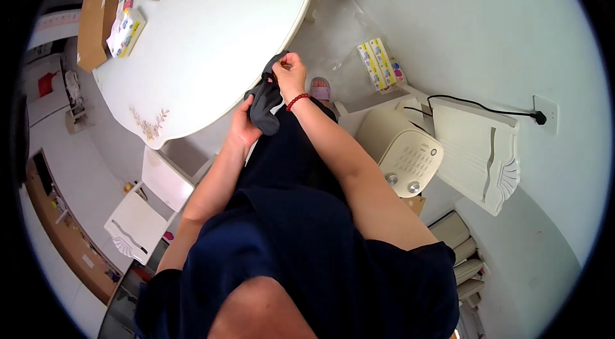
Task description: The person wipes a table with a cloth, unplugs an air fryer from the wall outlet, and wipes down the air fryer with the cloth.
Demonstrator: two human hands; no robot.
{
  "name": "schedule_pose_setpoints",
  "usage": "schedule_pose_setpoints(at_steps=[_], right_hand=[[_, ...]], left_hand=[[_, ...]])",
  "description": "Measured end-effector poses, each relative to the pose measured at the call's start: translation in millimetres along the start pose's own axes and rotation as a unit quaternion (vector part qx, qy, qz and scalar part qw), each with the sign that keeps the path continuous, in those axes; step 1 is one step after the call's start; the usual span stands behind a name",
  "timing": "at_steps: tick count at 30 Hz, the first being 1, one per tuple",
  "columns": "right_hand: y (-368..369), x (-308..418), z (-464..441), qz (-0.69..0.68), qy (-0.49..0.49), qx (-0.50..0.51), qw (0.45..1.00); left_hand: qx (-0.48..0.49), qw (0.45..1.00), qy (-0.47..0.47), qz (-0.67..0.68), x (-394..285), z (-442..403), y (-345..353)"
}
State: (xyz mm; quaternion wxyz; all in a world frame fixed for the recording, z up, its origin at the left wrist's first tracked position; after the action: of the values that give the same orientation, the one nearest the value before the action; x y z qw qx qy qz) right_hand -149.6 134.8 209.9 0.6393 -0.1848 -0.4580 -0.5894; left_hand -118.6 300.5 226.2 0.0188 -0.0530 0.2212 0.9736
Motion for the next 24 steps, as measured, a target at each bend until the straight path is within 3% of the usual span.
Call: schedule_pose_setpoints(at_steps=[3,5,7,14,17,20,23,24], right_hand=[[-9,13,-30,-0.010,0.017,-0.035,0.999],[-14,36,-60,-0.023,-0.027,-0.029,0.999],[-18,56,-77,-0.028,-0.027,-0.050,0.998],[-20,18,-52,0.055,-0.013,-0.005,0.998],[-26,34,-75,0.038,-0.029,-0.025,0.999],[-30,67,-118,0.035,-0.057,-0.045,0.997],[-31,99,-166,0.058,-0.072,-0.054,0.994],[-32,117,-173,0.071,-0.092,-0.082,0.990]], left_hand=[[0.023,1.000,-0.010,-0.009,1,-9,6],[0.053,0.998,-0.007,-0.030,1,-16,15],[0.020,0.999,-0.006,-0.024,1,-23,19],[-0.010,0.999,-0.016,-0.036,2,-14,28],[0.023,0.998,-0.033,-0.052,1,-21,40],[0.129,0.989,-0.054,-0.046,3,-44,52],[0.030,0.999,-0.038,-0.024,4,-39,76],[0.052,0.998,-0.033,-0.019,5,-44,85]])
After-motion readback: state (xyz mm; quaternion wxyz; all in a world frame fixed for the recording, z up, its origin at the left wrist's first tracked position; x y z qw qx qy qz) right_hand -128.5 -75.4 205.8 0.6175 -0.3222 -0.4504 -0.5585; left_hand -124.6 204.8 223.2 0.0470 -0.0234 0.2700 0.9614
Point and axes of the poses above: each hand's wrist, its own z-axis away from the middle knuckle, its own y-axis out of the palm, x = y × z, the point moved 10 cm from there along -z, towards the middle knuckle, and after that the axes turned 2 degrees about -y, right-handed, at the moved point
